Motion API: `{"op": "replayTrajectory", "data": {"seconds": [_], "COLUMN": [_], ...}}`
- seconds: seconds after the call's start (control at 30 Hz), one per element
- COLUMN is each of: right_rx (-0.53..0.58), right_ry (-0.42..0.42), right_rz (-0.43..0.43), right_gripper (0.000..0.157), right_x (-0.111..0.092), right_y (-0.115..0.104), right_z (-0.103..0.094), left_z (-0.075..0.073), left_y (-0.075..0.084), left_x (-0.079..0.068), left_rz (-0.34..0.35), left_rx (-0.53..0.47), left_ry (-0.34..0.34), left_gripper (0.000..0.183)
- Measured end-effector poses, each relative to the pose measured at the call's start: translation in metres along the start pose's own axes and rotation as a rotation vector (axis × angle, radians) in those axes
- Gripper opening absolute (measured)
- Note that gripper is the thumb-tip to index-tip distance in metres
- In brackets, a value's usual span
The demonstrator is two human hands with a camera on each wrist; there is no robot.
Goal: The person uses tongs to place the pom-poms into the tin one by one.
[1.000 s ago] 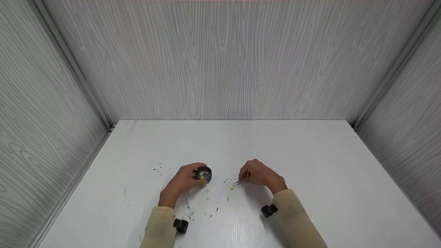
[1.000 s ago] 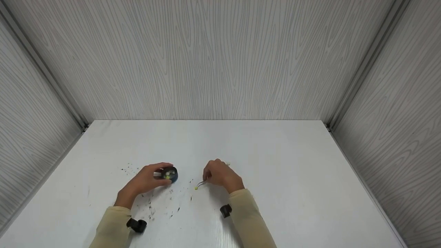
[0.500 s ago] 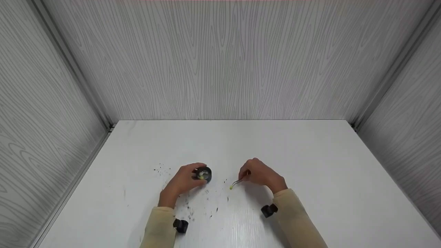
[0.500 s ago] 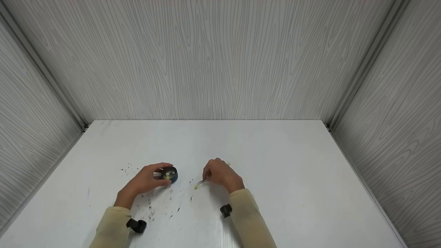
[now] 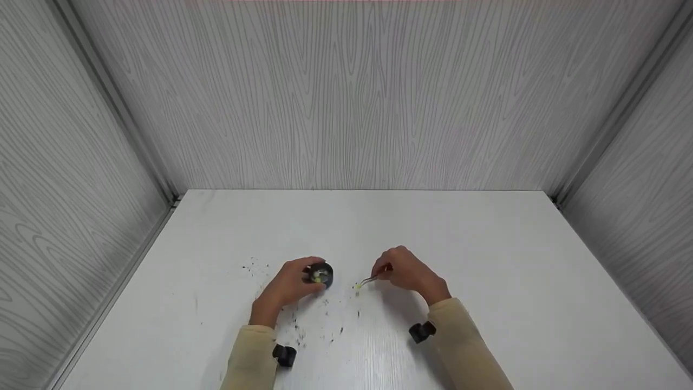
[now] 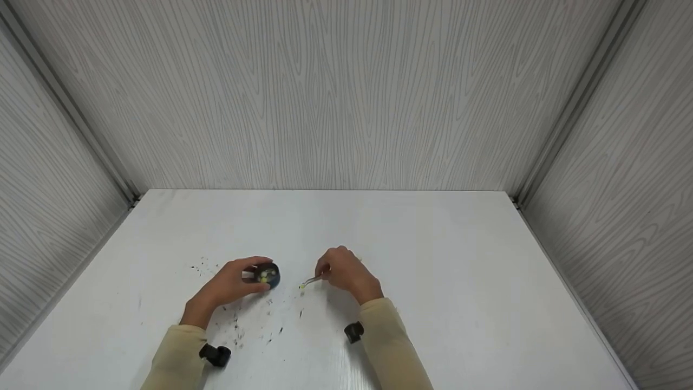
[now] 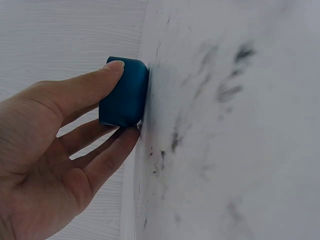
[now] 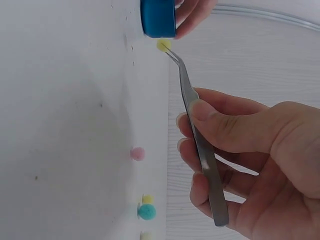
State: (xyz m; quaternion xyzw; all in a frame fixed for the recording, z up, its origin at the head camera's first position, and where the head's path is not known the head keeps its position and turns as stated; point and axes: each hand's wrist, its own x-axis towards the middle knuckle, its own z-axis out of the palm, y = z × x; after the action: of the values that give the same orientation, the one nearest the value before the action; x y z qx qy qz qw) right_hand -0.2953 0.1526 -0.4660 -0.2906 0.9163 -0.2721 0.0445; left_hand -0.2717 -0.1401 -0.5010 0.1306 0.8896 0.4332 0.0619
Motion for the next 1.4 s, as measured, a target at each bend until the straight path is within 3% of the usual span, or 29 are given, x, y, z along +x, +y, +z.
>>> {"op": "replayTrajectory", "data": {"seconds": [0.33,1.1,1.4], "right_rx": [0.013,0.055,0.047], "right_ry": [0.039,0.076,0.087], "right_rz": [-0.044,0.001,-0.020], "right_gripper": [0.017,0.016,0.017], "right_x": [0.001,0.016,0.021], "right_y": [-0.003,-0.010,-0.012], "right_z": [0.003,0.007,0.011], "left_z": [0.000,-0.002,-0.001], "left_y": [-0.002,-0.001,-0.002], "left_x": [0.001,0.001,0.001], "left_rz": [-0.006,0.028,0.017], "left_rx": [-0.005,-0.016,-0.019], "left_ry": [-0.014,-0.019,-0.022], "left_gripper": [0.056,0.055,0.055]}}
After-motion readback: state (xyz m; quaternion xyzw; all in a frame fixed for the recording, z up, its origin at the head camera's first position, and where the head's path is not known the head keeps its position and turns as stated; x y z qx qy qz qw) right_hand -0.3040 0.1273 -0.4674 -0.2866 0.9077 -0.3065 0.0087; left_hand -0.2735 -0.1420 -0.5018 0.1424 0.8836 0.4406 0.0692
